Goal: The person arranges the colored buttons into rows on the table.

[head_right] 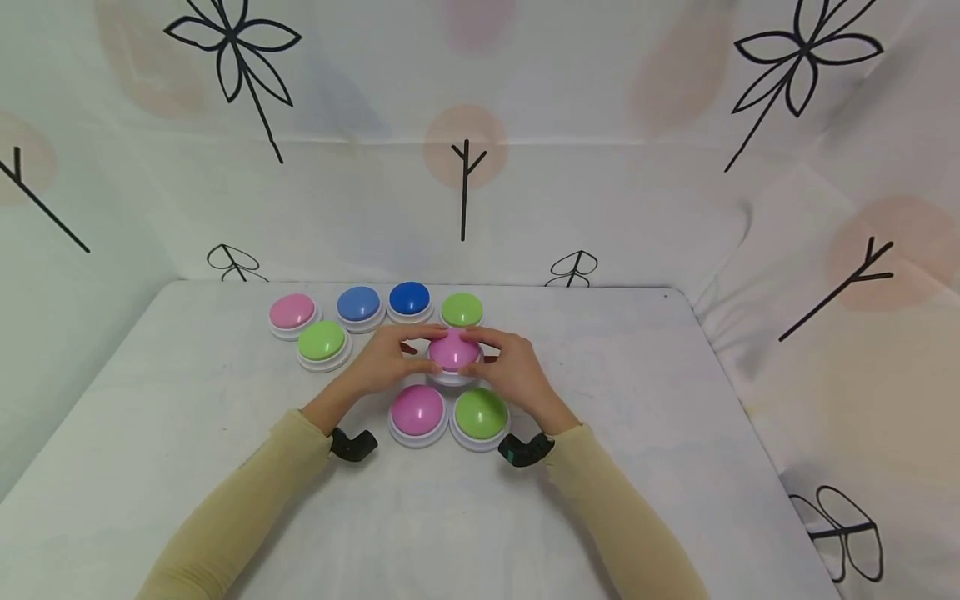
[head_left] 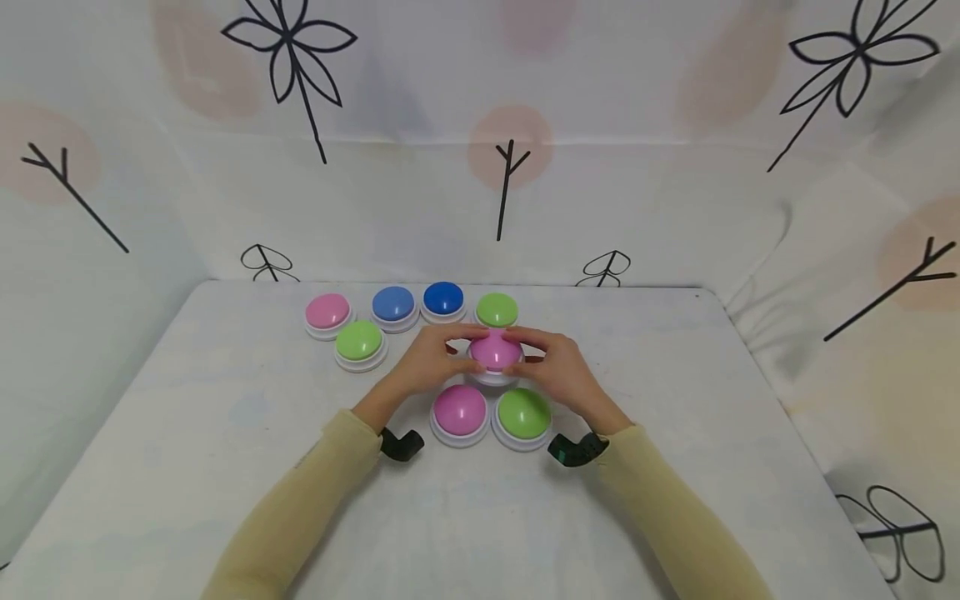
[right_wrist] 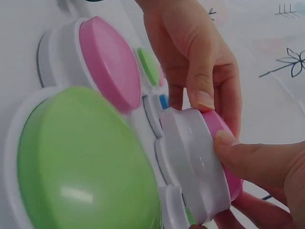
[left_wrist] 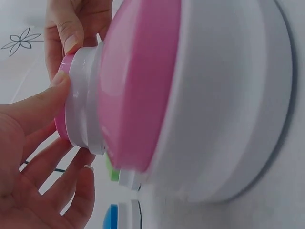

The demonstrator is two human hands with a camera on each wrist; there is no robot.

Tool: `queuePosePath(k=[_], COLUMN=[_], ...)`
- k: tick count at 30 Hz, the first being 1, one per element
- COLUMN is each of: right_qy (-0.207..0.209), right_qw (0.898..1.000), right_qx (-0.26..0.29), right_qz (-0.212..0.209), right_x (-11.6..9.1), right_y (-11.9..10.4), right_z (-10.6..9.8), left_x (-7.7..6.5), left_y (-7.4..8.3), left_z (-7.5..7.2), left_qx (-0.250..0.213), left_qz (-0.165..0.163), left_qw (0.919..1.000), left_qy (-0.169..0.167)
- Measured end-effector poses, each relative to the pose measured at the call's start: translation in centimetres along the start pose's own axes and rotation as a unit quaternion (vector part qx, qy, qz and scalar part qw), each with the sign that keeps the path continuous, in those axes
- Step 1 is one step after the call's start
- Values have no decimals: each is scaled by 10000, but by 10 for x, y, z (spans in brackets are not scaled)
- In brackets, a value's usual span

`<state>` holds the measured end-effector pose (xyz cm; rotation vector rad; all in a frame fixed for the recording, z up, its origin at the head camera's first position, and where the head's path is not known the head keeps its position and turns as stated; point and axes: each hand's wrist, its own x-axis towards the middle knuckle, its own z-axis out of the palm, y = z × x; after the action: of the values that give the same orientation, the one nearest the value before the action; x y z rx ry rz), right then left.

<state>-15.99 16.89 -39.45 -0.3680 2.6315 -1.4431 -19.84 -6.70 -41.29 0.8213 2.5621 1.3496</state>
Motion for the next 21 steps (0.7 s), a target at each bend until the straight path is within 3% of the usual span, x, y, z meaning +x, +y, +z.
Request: queuePosePath(k=[14, 21], right_qy=[118, 208], right_qw=[9998, 9995], right_qx=[76, -162], right_qz=[149, 195], right_x=[-17, -28], right_y=[19, 27], right_z=[-22, -35], left_x=[11, 18], left_y=[14, 25], left_z=[30, 47], left_qx=[-270, -480], left_qz=[-10, 40], left_qw=[9996, 9988], left_qy=[-82, -128])
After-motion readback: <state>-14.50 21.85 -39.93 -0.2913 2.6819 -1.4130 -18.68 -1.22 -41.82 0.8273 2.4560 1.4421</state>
